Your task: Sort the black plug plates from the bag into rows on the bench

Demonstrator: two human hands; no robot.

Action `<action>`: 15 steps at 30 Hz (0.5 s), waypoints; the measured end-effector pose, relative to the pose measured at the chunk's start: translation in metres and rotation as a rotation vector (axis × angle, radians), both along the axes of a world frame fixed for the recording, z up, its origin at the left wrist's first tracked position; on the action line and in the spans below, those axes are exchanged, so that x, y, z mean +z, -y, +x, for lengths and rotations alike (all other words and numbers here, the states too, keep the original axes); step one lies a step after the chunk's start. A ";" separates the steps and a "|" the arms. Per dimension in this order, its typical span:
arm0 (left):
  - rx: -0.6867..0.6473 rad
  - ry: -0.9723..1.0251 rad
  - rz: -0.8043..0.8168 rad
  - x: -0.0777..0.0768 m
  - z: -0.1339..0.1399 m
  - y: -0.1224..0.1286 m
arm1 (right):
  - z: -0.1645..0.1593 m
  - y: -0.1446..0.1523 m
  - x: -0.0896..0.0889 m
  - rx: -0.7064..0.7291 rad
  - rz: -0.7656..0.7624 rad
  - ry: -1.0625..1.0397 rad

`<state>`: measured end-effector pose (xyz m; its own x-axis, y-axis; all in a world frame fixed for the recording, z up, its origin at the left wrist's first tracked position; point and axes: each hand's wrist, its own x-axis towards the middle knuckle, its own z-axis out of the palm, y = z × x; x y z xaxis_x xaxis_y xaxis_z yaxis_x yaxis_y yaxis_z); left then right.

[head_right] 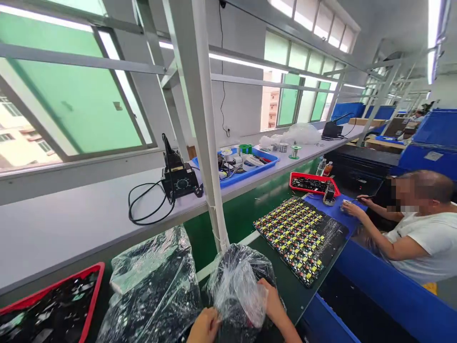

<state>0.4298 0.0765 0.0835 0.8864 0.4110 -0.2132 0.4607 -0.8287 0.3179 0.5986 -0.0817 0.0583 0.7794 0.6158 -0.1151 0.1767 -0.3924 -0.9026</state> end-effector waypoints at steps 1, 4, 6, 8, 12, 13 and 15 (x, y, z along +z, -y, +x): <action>0.060 -0.006 -0.061 0.017 0.001 -0.001 | 0.005 0.006 0.017 0.031 -0.001 -0.040; 0.214 0.042 -0.205 0.073 0.010 -0.022 | 0.033 0.023 0.063 0.074 -0.016 -0.128; 0.294 0.099 -0.276 0.107 0.022 -0.044 | 0.060 0.031 0.093 0.070 -0.021 -0.160; 0.339 0.180 -0.330 0.134 0.035 -0.059 | 0.085 0.035 0.121 0.068 -0.008 -0.169; 0.367 0.315 -0.407 0.158 0.056 -0.064 | 0.097 0.041 0.176 0.139 0.009 -0.147; 0.364 0.330 -0.425 0.160 0.060 -0.063 | 0.090 0.044 0.187 0.170 0.004 -0.143; 0.352 0.347 -0.451 0.165 0.068 -0.069 | 0.064 0.057 0.205 0.233 -0.017 -0.142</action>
